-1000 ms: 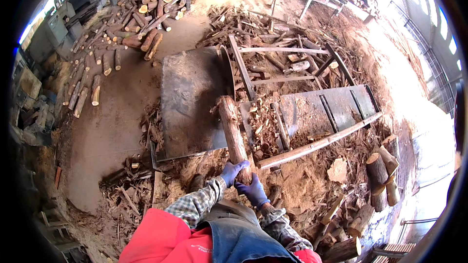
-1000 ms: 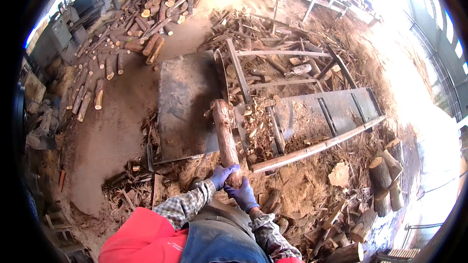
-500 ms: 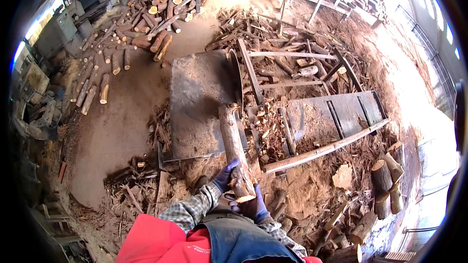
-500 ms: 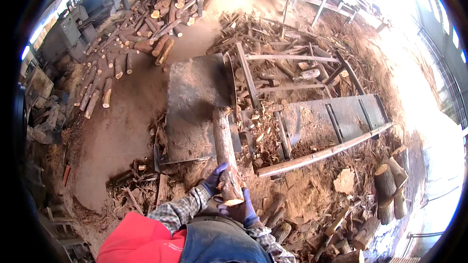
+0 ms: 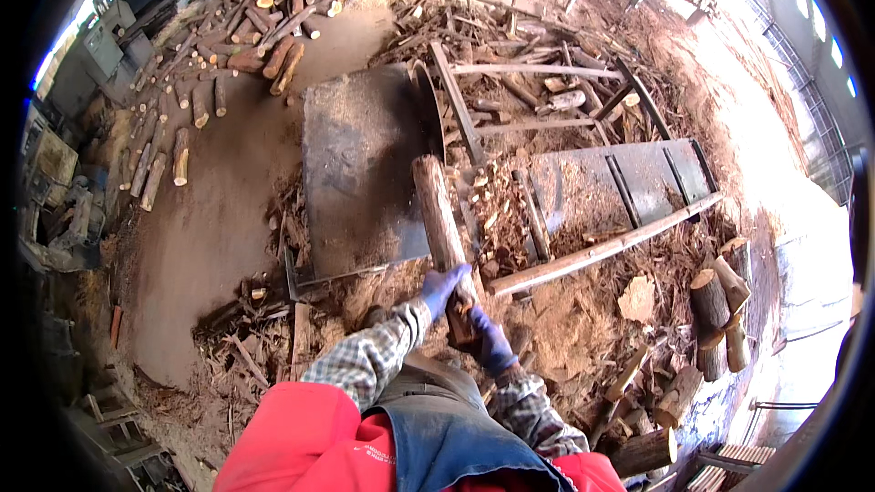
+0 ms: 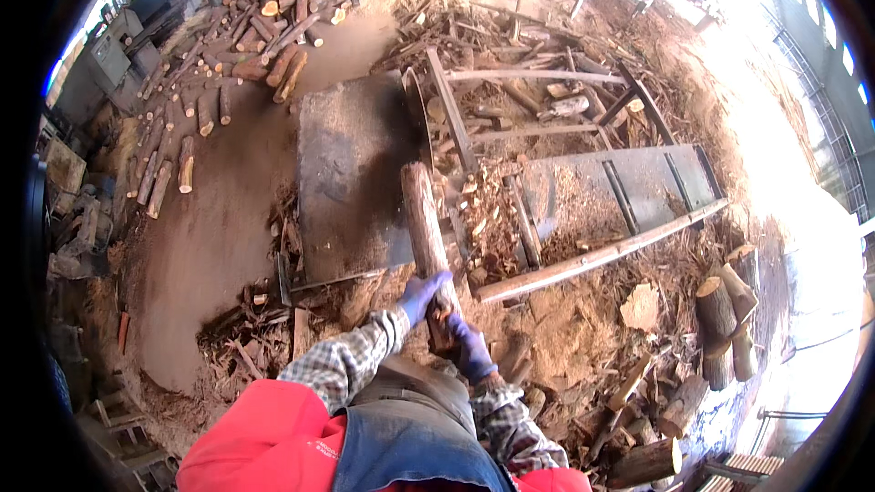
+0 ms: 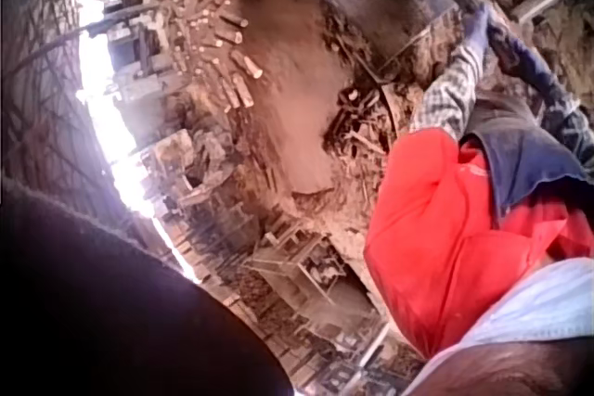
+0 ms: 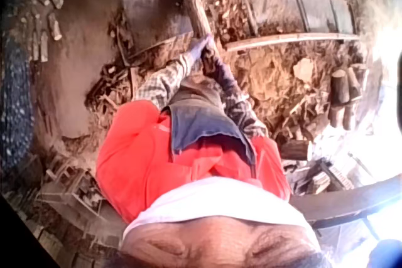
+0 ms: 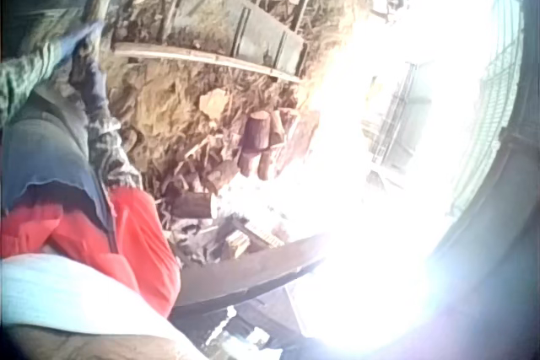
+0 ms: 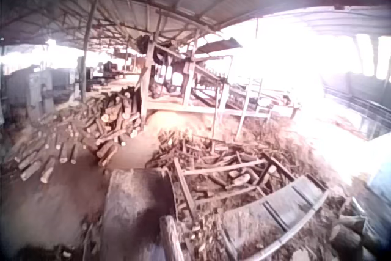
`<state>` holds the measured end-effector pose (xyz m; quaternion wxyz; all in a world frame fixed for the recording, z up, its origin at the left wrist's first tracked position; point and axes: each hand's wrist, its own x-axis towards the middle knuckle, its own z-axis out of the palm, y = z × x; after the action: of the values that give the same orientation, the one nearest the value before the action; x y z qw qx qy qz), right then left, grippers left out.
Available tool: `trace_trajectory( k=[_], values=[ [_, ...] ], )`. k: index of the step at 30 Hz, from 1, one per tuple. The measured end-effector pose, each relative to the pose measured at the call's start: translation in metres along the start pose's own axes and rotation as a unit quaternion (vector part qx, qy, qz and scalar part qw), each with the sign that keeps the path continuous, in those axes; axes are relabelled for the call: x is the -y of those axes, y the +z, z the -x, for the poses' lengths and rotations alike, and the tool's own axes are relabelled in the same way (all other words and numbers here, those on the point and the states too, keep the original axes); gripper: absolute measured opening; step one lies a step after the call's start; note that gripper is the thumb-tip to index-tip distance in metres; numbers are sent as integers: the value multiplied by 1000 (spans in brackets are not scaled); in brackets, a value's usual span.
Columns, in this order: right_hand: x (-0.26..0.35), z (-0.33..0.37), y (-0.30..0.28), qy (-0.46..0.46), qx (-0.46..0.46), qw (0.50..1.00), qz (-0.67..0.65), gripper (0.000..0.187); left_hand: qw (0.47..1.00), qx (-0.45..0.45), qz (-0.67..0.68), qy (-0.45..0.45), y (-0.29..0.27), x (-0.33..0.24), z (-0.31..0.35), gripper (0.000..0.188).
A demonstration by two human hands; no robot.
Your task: The person repeatedly picks up logs from a pile of wood debris and places them onto a conveyor belt. The person handles the logs one at a time, moving them from the floor to the belt.
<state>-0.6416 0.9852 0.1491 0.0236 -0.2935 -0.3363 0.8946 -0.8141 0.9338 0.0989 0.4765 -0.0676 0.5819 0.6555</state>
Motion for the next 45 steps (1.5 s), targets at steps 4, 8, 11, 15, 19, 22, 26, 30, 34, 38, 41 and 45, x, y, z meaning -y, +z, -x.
trace_trajectory(
  k=[4,8,11,15,19,22,26,30,34,38,41,45],
  values=[
    [0,-23,-5,16,-33,999,0,51,997,25,40,58,-9,15,-39,59],
    [42,-57,65,-74,-119,980,143,39,974,136,177,-37,-30,-53,-60,51],
    [70,-64,61,-96,-95,970,201,44,982,129,138,-28,11,-108,-22,63],
    [49,-4,91,-142,-27,971,189,47,978,179,100,50,-51,-72,23,55],
    [-13,43,-6,-29,41,984,172,92,970,240,6,-24,-102,18,74,39],
    [-61,60,-32,-9,32,989,146,106,714,319,-406,472,-148,70,93,42],
    [-54,-1,44,-19,130,984,118,102,940,259,-151,166,-158,-65,134,55],
    [59,-122,250,-270,121,903,312,92,952,-15,59,299,-233,-312,54,53],
    [48,-125,289,-229,209,883,354,71,901,-150,64,403,-409,-551,27,41],
    [-60,-51,89,-32,-91,888,449,76,941,-127,-7,313,-387,-455,-57,31],
    [-116,68,-14,224,-276,774,525,67,978,45,-140,151,-341,-251,-48,24],
    [-211,180,-101,348,-472,734,342,68,928,240,-125,-258,-233,0,68,24]
  ],
)
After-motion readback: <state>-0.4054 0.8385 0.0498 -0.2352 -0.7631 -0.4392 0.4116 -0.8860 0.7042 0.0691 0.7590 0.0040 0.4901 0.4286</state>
